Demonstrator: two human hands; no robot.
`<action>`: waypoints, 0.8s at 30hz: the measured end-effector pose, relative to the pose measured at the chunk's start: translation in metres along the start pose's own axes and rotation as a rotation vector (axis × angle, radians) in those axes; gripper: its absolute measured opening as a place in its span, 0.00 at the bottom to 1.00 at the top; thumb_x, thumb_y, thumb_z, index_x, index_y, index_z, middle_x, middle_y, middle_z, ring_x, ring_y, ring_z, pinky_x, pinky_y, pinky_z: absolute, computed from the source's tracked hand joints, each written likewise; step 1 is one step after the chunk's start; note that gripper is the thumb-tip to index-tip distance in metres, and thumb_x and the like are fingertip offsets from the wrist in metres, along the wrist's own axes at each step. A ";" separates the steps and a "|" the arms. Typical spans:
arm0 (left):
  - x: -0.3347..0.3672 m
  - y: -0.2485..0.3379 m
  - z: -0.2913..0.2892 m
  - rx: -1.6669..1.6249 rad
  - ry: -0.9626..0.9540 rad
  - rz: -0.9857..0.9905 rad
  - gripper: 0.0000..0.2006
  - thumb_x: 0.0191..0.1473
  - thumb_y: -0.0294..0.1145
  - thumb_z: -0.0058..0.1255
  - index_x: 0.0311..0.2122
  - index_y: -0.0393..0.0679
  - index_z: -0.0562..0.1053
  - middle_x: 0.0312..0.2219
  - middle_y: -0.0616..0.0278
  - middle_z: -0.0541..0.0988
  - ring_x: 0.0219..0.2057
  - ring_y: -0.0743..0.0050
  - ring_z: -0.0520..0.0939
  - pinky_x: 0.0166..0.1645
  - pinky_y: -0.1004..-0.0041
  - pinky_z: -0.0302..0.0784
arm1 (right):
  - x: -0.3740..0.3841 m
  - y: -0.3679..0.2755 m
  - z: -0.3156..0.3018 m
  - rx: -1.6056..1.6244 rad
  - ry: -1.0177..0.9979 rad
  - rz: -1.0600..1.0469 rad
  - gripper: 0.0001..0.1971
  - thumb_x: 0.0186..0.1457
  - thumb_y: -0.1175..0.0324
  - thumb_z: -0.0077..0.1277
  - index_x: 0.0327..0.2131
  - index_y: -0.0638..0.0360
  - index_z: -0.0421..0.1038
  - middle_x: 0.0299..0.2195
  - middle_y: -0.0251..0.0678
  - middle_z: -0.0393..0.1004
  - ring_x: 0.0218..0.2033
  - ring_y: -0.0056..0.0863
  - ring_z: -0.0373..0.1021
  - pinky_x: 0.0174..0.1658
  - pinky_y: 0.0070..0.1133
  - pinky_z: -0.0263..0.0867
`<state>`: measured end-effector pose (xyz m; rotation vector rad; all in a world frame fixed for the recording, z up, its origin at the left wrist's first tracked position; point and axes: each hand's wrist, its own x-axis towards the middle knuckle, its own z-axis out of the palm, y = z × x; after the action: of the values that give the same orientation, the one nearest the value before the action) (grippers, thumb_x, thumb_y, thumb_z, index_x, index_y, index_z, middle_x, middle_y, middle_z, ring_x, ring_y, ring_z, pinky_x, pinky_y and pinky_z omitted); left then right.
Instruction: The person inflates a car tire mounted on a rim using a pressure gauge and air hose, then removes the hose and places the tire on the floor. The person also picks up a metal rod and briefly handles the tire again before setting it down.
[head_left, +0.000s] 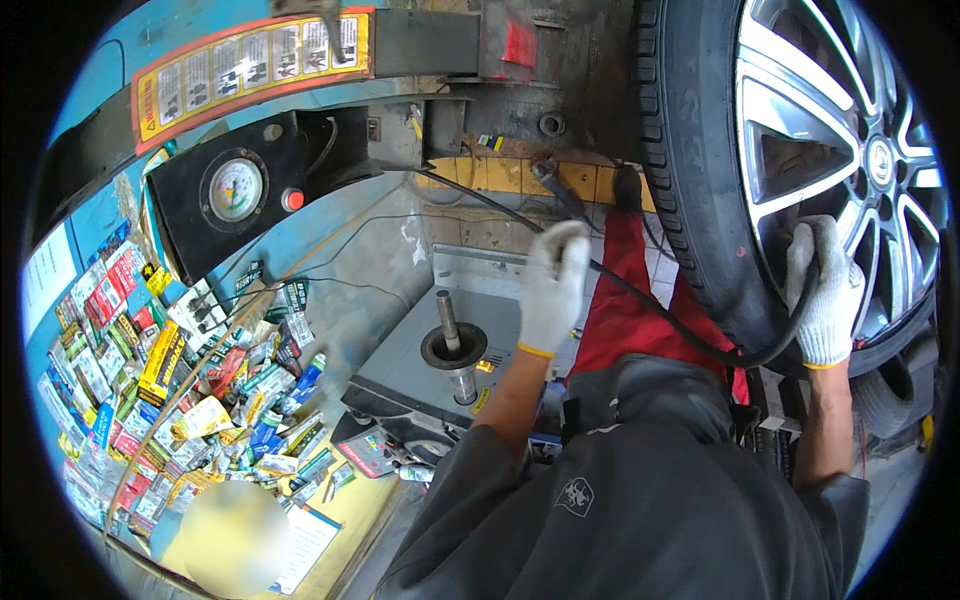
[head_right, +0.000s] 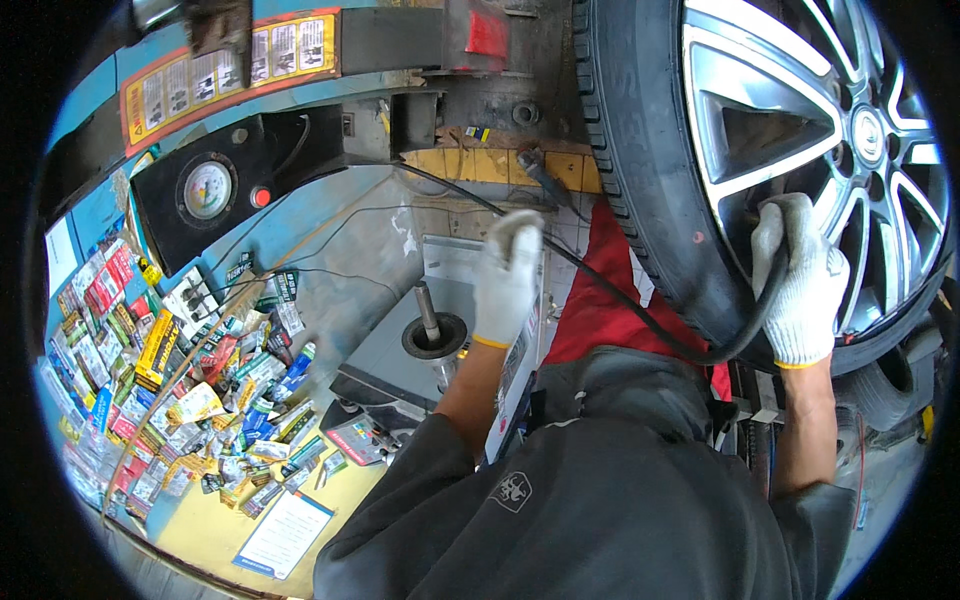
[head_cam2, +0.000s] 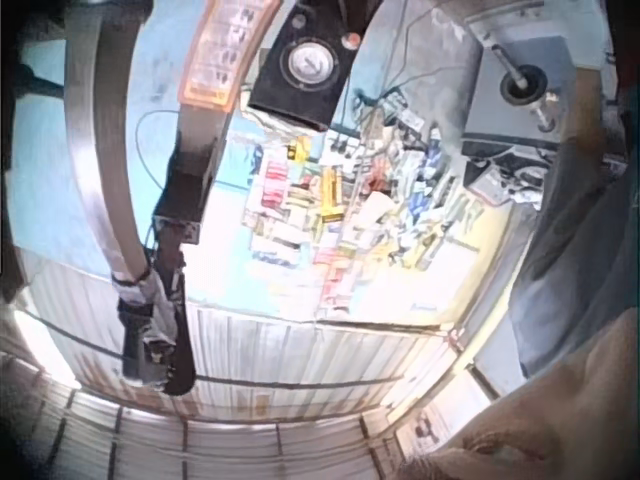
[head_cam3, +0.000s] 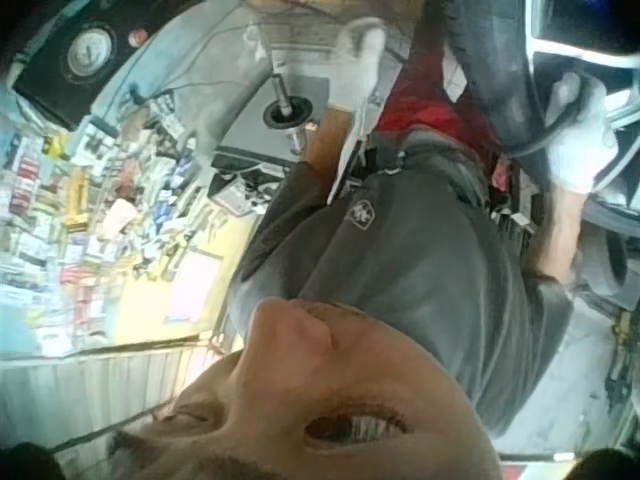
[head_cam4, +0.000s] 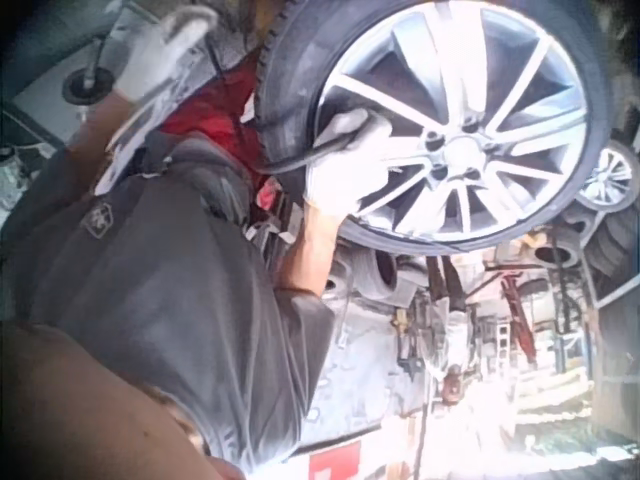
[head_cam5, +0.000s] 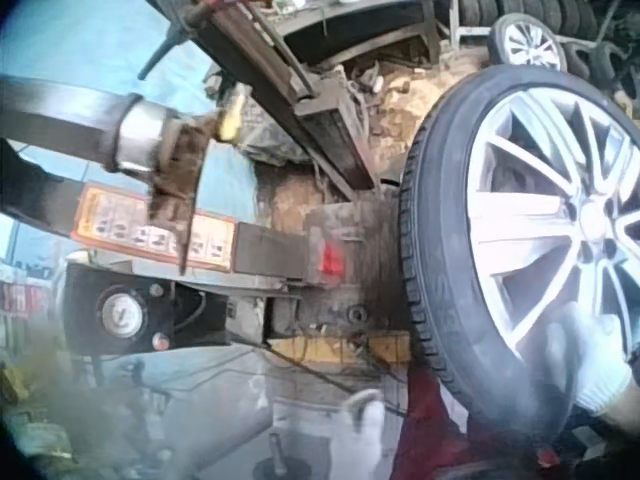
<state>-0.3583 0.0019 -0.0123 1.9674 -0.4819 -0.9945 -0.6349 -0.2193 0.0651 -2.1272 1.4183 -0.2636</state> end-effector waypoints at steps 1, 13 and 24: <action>0.007 0.014 -0.011 -0.011 0.068 -0.040 0.14 0.74 0.34 0.59 0.58 0.39 0.80 0.50 0.57 0.87 0.52 0.74 0.86 0.59 0.70 0.81 | 0.001 0.002 -0.001 -0.005 -0.011 0.008 0.05 0.68 0.78 0.59 0.45 0.60 0.80 0.31 0.42 0.83 0.31 0.38 0.83 0.39 0.28 0.76; 0.114 0.045 -0.094 -0.426 0.579 0.244 0.26 0.75 0.47 0.60 0.66 0.41 0.72 0.56 0.57 0.81 0.52 0.67 0.84 0.61 0.65 0.81 | -0.002 0.000 0.001 -0.015 -0.042 0.090 0.06 0.69 0.77 0.56 0.47 0.62 0.80 0.37 0.46 0.85 0.37 0.44 0.86 0.44 0.30 0.78; 0.142 0.071 -0.220 0.087 0.917 0.575 0.47 0.66 0.41 0.70 0.80 0.38 0.55 0.74 0.48 0.67 0.71 0.57 0.71 0.78 0.54 0.64 | -0.007 0.015 0.003 -0.039 -0.055 0.008 0.08 0.70 0.75 0.57 0.50 0.59 0.80 0.38 0.44 0.86 0.33 0.39 0.84 0.39 0.31 0.76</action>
<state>-0.0947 -0.0144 0.0509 1.9440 -0.5024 0.3060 -0.6486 -0.2162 0.0555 -2.1427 1.4110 -0.1746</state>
